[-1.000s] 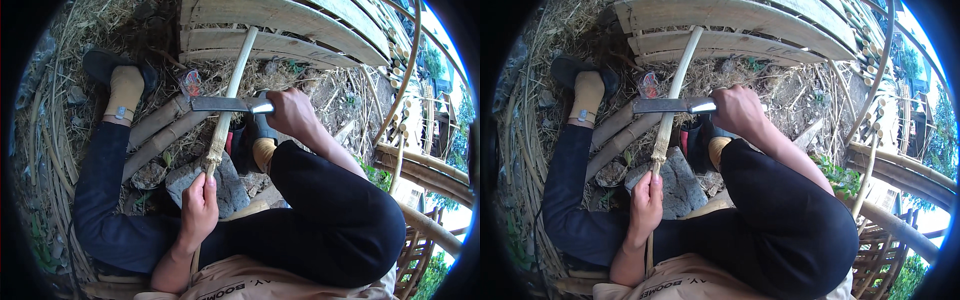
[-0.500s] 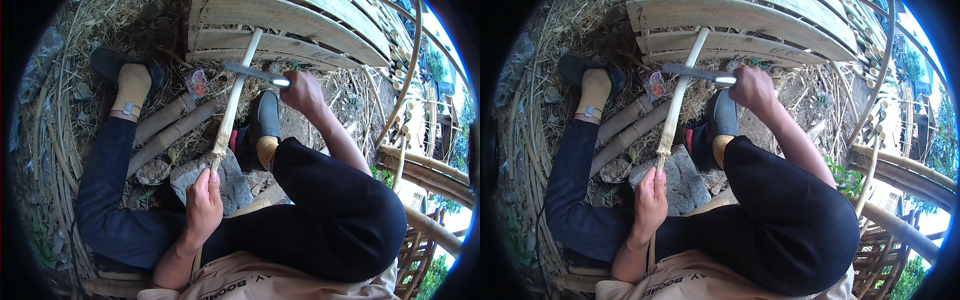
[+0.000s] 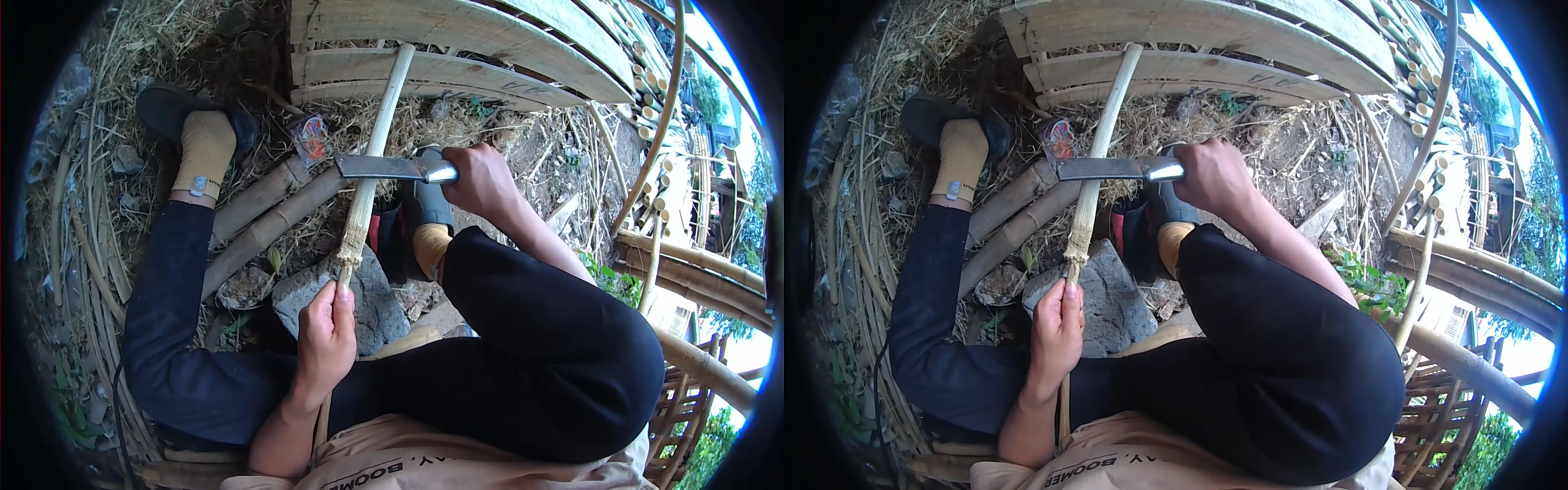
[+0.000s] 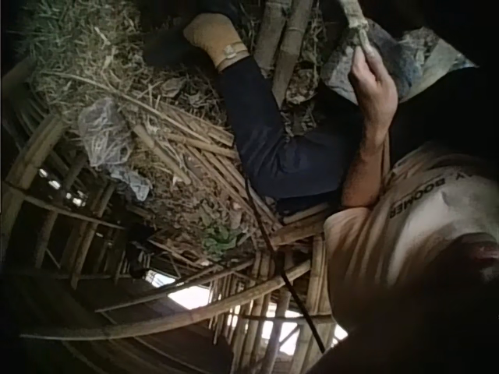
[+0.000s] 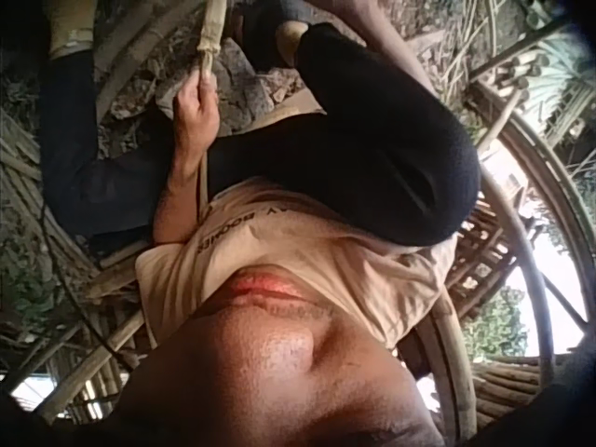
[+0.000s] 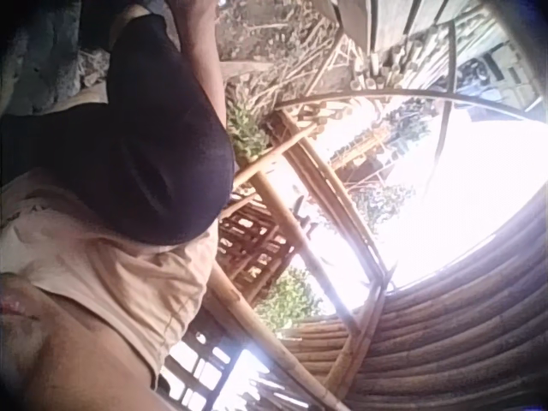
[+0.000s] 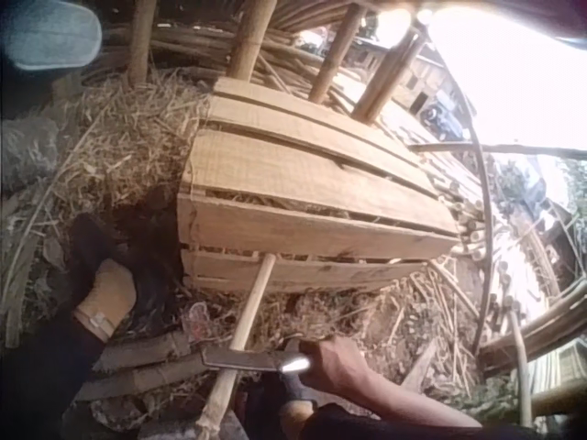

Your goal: The person scrapes a bamboo stick with a knife. They hold the bamboo against a stone and repeatedly slide the blade along its length to smooth the surface while sitting on the ground next to a bamboo crate.

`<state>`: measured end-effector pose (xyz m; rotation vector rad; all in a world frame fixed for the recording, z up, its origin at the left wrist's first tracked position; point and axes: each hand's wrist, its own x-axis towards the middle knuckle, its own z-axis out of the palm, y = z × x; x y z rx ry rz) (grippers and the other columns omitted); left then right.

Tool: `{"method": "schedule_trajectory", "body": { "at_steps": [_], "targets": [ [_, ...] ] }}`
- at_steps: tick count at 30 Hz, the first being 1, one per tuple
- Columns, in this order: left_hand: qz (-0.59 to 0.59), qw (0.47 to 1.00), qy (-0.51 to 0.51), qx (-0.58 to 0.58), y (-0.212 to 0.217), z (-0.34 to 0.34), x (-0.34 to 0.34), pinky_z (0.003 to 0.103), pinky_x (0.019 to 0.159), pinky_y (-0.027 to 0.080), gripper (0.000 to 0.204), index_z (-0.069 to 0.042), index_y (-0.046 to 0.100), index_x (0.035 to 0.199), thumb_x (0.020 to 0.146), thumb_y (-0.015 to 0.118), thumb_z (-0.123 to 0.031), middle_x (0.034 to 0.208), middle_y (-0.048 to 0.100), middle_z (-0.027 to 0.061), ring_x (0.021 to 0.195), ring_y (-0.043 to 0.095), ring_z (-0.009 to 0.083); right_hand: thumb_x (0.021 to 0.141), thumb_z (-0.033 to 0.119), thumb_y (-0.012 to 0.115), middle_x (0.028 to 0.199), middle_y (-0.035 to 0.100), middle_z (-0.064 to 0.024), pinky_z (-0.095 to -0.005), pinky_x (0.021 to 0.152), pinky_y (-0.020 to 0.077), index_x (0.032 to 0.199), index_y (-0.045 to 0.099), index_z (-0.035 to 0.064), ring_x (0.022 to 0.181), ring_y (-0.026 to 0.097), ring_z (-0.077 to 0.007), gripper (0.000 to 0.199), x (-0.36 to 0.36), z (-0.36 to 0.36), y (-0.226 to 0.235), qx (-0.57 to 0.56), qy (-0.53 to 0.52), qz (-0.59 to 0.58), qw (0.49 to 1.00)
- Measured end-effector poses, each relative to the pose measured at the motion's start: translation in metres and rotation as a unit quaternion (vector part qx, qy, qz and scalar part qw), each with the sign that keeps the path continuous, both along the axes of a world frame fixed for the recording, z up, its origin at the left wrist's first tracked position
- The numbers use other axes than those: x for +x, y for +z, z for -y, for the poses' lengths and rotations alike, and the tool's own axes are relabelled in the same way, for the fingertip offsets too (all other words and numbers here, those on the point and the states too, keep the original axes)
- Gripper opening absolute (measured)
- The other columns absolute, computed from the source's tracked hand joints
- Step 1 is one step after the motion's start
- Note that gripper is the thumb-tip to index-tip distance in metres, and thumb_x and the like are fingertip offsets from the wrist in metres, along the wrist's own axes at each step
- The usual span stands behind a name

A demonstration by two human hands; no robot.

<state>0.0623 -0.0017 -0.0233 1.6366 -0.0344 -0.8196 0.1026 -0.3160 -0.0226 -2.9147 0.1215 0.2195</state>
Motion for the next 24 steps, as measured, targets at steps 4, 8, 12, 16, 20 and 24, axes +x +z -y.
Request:
{"method": "schedule_trajectory", "body": {
  "at_steps": [4, 8, 12, 16, 20, 24],
  "targets": [
    [0.112, 0.992, -0.024, 0.059, 0.006, 0.003, 0.0, 0.041, 0.047, 0.029, 0.03, 0.0, 0.048, 0.082, 0.107, 0.047, -0.016, 0.054, 0.041, 0.0125, 0.044, 0.038, 0.0236, 0.068, 0.016, 0.067, 0.066, 0.067, -0.0197, -0.047, 0.065, 0.057, 0.075, 0.072, 0.0083, 0.066, 0.069, -0.0392, 0.012, 0.015, 0.005, -0.002, -0.016, -0.033, 0.018, 0.999],
    [0.148, 0.985, -0.026, 0.081, 0.013, 0.007, 0.0, 0.043, 0.046, 0.029, 0.03, -0.001, 0.047, 0.08, 0.107, 0.048, -0.015, 0.054, 0.041, 0.0142, 0.042, 0.038, 0.0274, 0.068, 0.014, 0.068, 0.07, 0.067, -0.0195, -0.0494, 0.071, 0.0548, 0.081, 0.072, 0.006, 0.071, 0.068, -0.0407, 0.016, 0.028, 0.02, -0.002, -0.06, -0.075, 0.004, 0.995],
    [0.067, 0.996, -0.027, 0.055, 0.003, 0.0, -0.005, 0.04, 0.047, 0.029, 0.031, -0.001, 0.047, 0.08, 0.107, 0.048, -0.017, 0.055, 0.04, 0.0118, 0.044, 0.038, 0.0209, 0.072, 0.011, 0.065, 0.076, 0.068, -0.0236, -0.0509, 0.074, 0.0548, 0.085, 0.073, 0.0045, 0.075, 0.068, -0.0429, 0.017, 0.039, 0.045, 0.004, -0.082, -0.099, 0.041, 0.991],
    [0.038, 0.999, -0.015, 0.027, -0.005, 0.001, -0.005, 0.037, 0.048, 0.03, 0.032, 0.0, 0.048, 0.081, 0.107, 0.049, -0.018, 0.056, 0.04, 0.0081, 0.049, 0.037, 0.0135, 0.073, 0.015, 0.066, 0.073, 0.068, -0.0221, -0.0508, 0.073, 0.0565, 0.084, 0.072, 0.0041, 0.074, 0.069, -0.0421, 0.017, 0.029, 0.039, 0.004, -0.044, -0.101, 0.039, 0.993],
    [-0.009, 1.0, -0.007, -0.004, -0.007, -0.001, -0.006, 0.034, 0.048, 0.031, 0.032, 0.0, 0.05, 0.081, 0.108, 0.048, -0.019, 0.057, 0.041, 0.0052, 0.051, 0.038, 0.0111, 0.074, 0.014, 0.064, 0.071, 0.067, -0.0201, -0.0516, 0.071, 0.0546, 0.08, 0.068, 0.0041, 0.072, 0.068, -0.0421, 0.012, 0.013, 0.023, 0.002, -0.028, -0.062, 0.043, 0.997],
    [0.003, 1.0, -0.005, 0.005, -0.002, -0.002, -0.005, 0.034, 0.048, 0.031, 0.033, -0.001, 0.05, 0.081, 0.108, 0.048, -0.019, 0.057, 0.041, 0.0036, 0.051, 0.037, 0.0102, 0.067, 0.014, 0.067, 0.07, 0.068, -0.0178, -0.0493, 0.068, 0.0557, 0.078, 0.068, 0.007, 0.07, 0.068, -0.0398, 0.013, 0.012, -0.002, 0.007, -0.033, -0.004, -0.012, 0.999]
  ]
}}
